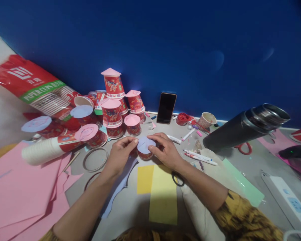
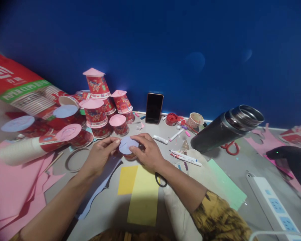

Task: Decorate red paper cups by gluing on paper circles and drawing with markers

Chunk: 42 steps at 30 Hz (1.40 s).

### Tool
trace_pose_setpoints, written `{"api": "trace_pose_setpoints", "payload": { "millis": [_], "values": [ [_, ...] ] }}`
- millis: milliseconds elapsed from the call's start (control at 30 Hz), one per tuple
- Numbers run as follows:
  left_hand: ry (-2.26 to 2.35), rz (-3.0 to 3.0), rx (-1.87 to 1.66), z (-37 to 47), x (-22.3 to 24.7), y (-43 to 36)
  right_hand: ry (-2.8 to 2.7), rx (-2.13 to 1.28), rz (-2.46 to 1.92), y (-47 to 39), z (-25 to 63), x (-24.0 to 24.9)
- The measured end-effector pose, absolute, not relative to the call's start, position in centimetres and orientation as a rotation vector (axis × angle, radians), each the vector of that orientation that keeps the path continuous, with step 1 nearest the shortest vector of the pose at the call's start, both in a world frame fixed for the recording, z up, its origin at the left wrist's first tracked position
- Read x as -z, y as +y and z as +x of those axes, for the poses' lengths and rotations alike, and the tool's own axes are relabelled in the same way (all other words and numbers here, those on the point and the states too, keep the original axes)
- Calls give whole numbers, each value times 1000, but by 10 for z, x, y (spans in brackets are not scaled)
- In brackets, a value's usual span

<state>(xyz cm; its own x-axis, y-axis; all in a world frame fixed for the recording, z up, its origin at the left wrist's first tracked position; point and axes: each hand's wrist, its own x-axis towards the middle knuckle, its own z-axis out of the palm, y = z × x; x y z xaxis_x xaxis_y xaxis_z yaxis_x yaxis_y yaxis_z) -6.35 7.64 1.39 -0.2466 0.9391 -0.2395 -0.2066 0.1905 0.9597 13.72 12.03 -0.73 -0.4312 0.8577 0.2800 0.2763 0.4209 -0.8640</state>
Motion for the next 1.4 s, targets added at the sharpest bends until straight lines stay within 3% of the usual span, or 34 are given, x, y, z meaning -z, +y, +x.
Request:
{"api": "trace_pose_setpoints", "payload": {
  "millis": [667, 1200, 1400],
  "values": [
    [1336, 720, -1309, -60, -16, 81, -1940, -976, -949, 121, 137, 8],
    [1578, 1427, -1376, -73, -20, 72, -1947, -979, -954, 120, 137, 7],
    [1582, 1404, -1367, -75, -18, 71, -1933, -986, -946, 120, 136, 8]
  ]
}}
